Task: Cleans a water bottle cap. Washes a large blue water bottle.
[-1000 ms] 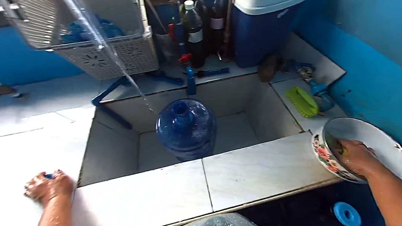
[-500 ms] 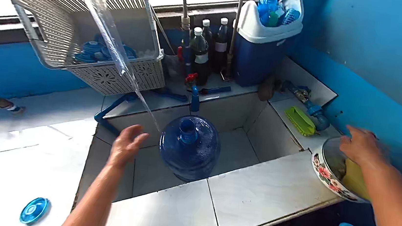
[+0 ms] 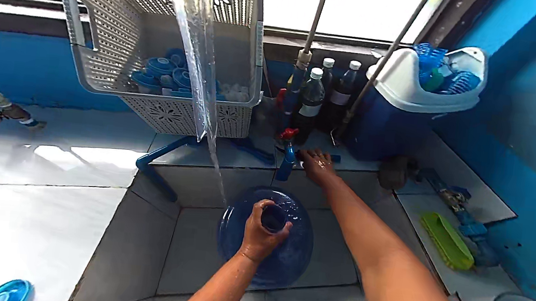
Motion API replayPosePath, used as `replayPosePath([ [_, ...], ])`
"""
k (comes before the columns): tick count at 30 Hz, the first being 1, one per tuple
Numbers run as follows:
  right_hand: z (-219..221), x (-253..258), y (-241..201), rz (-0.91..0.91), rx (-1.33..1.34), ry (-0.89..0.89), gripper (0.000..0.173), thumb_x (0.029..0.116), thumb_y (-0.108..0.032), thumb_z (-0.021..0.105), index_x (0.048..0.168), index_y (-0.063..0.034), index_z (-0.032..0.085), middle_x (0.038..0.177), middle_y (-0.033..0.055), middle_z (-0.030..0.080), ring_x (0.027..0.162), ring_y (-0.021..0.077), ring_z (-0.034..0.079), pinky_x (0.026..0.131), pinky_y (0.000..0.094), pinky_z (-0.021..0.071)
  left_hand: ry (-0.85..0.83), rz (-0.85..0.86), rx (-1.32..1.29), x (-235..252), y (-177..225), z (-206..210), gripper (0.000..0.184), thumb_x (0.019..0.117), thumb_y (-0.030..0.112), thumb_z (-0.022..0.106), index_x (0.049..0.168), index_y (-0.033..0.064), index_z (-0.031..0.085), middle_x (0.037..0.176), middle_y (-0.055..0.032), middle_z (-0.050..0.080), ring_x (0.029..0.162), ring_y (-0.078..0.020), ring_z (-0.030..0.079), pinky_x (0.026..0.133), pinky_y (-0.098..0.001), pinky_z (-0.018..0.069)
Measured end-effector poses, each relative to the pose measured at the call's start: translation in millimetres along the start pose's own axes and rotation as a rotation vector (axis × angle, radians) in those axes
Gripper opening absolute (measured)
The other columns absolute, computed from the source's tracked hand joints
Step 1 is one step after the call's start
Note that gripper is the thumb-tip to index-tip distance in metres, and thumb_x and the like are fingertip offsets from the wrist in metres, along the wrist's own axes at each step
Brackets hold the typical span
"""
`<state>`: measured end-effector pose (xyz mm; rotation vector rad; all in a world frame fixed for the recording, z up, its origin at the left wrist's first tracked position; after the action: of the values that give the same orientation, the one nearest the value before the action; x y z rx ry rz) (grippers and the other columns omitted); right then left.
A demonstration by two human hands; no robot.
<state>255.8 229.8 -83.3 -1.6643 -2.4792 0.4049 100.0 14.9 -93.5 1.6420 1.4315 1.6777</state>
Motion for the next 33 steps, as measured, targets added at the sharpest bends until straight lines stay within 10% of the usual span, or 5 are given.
replayPosePath([
  [6,-1.1,-79.1,23.4,0.088,0.333,0.098,0.038,0.1042,-0.003,0.051,0.141,0.0073,0.052,0.137,0.0341,0.056,0.124,0.0478,0.058,0.107,0.0592,0.0460,-0.292,-0.277,-0.177,1.3,-5.9,-6.2,0.081,0.0746,0.029,0.089,0.133,-0.0103,0.049,0.123,-0.0214,0.064,0.115,-0.0176,0.063,0.104,-0.0317,0.0493],
  [11,-46.7,-223.4,-0.1,-0.361,0.307,0.059,0.036,0.0995,-0.025,0.058,0.118,0.0039,0.072,0.107,0.0211,0.074,0.093,0.0279,0.072,0.086,0.0445,0.0586,-0.763,-0.445,-0.188,7.3,7.1,-16.7,0.053,0.1085,0.032,0.031,0.148,-0.0028,0.041,0.151,-0.0215,0.044,0.136,-0.0281,0.046,0.114,-0.0453,0.0369],
  [18,-49.7,-272.4,-88.0,-0.437,-0.104,0.268,0.031,0.1009,-0.022,0.057,0.114,-0.0002,0.076,0.088,0.0225,0.071,0.070,0.0383,0.072,0.057,0.0527,0.0575,-0.757,-0.293,0.029,12.8,24.7,-18.1,0.053,0.1141,0.022,0.018,0.143,-0.0131,0.045,0.150,-0.0313,0.045,0.143,-0.0374,0.042,0.121,-0.0475,0.0283],
  [26,-65.6,-236.9,-162.2,-0.032,-0.444,-0.363,0.034,0.1100,-0.030,0.046,0.116,-0.0065,0.069,0.115,0.0183,0.070,0.109,0.0392,0.068,0.087,0.0603,0.0519,-0.942,-0.365,0.138,11.0,31.6,-19.8,0.060,0.1140,0.034,0.014,0.151,-0.0070,0.037,0.156,-0.0269,0.039,0.147,-0.0360,0.038,0.121,-0.0516,0.0269],
  [33,-58.2,-217.6,-242.2,0.092,-0.581,-0.513,0.023,0.0989,-0.006,0.057,0.118,0.0015,0.066,0.119,0.0237,0.067,0.113,0.0445,0.064,0.082,0.0639,0.0501,-0.967,-0.334,-0.023,10.7,44.1,-34.8,0.052,0.1111,0.019,0.016,0.151,-0.0039,0.041,0.157,-0.0227,0.041,0.148,-0.0301,0.037,0.122,-0.0433,0.0270],
])
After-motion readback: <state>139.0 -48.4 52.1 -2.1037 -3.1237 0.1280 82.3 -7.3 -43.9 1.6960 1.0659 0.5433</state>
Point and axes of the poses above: each hand's wrist, its own x-axis towards the middle knuckle, its own z-axis out of the palm, y = z × x, the point moved 6 cm from there along x, towards the middle knuckle
